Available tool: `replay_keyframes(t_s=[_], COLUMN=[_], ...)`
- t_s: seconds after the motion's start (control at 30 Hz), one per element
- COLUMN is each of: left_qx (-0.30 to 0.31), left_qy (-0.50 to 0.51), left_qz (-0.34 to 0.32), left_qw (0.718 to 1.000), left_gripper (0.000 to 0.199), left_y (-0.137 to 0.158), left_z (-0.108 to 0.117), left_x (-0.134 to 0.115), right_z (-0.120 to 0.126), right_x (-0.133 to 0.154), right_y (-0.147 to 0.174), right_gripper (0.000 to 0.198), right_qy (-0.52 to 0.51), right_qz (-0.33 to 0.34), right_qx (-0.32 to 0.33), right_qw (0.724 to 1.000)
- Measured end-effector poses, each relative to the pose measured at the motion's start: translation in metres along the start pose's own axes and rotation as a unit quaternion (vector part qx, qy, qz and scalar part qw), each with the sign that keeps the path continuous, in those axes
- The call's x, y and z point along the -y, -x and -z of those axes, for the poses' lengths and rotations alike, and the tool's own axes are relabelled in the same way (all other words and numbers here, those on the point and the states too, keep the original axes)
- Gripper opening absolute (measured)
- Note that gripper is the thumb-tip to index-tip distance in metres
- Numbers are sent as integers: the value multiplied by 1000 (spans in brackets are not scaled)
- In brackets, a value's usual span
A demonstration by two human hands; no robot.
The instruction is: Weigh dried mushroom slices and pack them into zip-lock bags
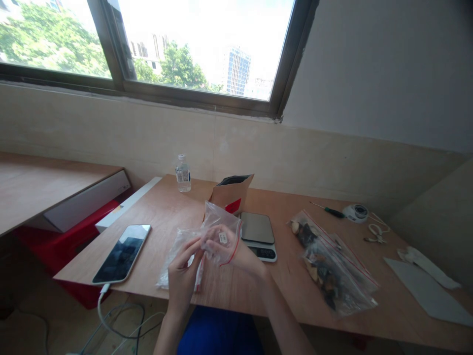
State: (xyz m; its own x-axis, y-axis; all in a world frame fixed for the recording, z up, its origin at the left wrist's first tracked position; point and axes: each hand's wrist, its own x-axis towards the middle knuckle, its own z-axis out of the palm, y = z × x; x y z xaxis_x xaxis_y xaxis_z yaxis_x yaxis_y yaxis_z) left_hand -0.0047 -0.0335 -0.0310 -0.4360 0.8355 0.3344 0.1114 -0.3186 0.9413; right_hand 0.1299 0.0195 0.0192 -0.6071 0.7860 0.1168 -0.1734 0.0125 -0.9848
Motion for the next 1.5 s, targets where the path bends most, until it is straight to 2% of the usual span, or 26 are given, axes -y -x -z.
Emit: replay_keyframes(t_s=[0.13, 0.3, 0.5, 0.6, 0.67, 0.73, 0.83, 0.93, 1.03, 1.17, 1.3, 1.43, 1.5], left_qx=[7, -27, -56, -124, -182, -202, -206, -226, -229, -227, -218, -214, -211], left_qy=[4, 0, 26, 68, 100, 117, 116, 111, 104, 93, 94, 117, 121], left_qz=[26, 50, 91, 98, 101, 116, 149, 159, 156, 150, 159, 179, 185], left_qw=[1000, 998, 994, 985, 973, 965, 960, 954, 955, 958, 958, 953, 952], left_gripper=[26, 35, 37, 34, 30, 27, 26, 26, 27, 28, 29, 30, 30], left_y=[3, 4, 1, -3, -7, -12, -17, -20, -20, -20, -19, -19, -18], left_z=[-2, -4, -5, -2, 4, 11, 22, 28, 30, 30, 28, 25, 24], left_x=[4, 4, 3, 6, 11, 17, 25, 28, 29, 29, 29, 27, 26], right_z=[-1, 6, 23, 34, 42, 48, 57, 65, 73, 75, 73, 74, 74], right_x=[-5, -9, -8, -2, 10, 27, 54, 66, 61, 51, 53, 55, 55], right_y=[-5, -5, 4, 6, 4, -4, -28, -57, -79, -87, -85, -85, -83], right_gripper=[38, 36, 34, 33, 31, 29, 26, 25, 19, 12, 17, 22, 24], right_qy=[-72, -136, -176, -164, -146, -108, -5, 115, 225, 350, 426, 480, 509], right_qz=[-12, -55, -68, -46, 5, 91, 222, 283, 279, 287, 272, 227, 226], right_qx=[-40, -103, -123, -151, -188, -237, -296, -294, -250, -219, -210, -184, -192], right_qw=[997, 984, 974, 974, 971, 961, 929, 906, 900, 864, 837, 827, 808])
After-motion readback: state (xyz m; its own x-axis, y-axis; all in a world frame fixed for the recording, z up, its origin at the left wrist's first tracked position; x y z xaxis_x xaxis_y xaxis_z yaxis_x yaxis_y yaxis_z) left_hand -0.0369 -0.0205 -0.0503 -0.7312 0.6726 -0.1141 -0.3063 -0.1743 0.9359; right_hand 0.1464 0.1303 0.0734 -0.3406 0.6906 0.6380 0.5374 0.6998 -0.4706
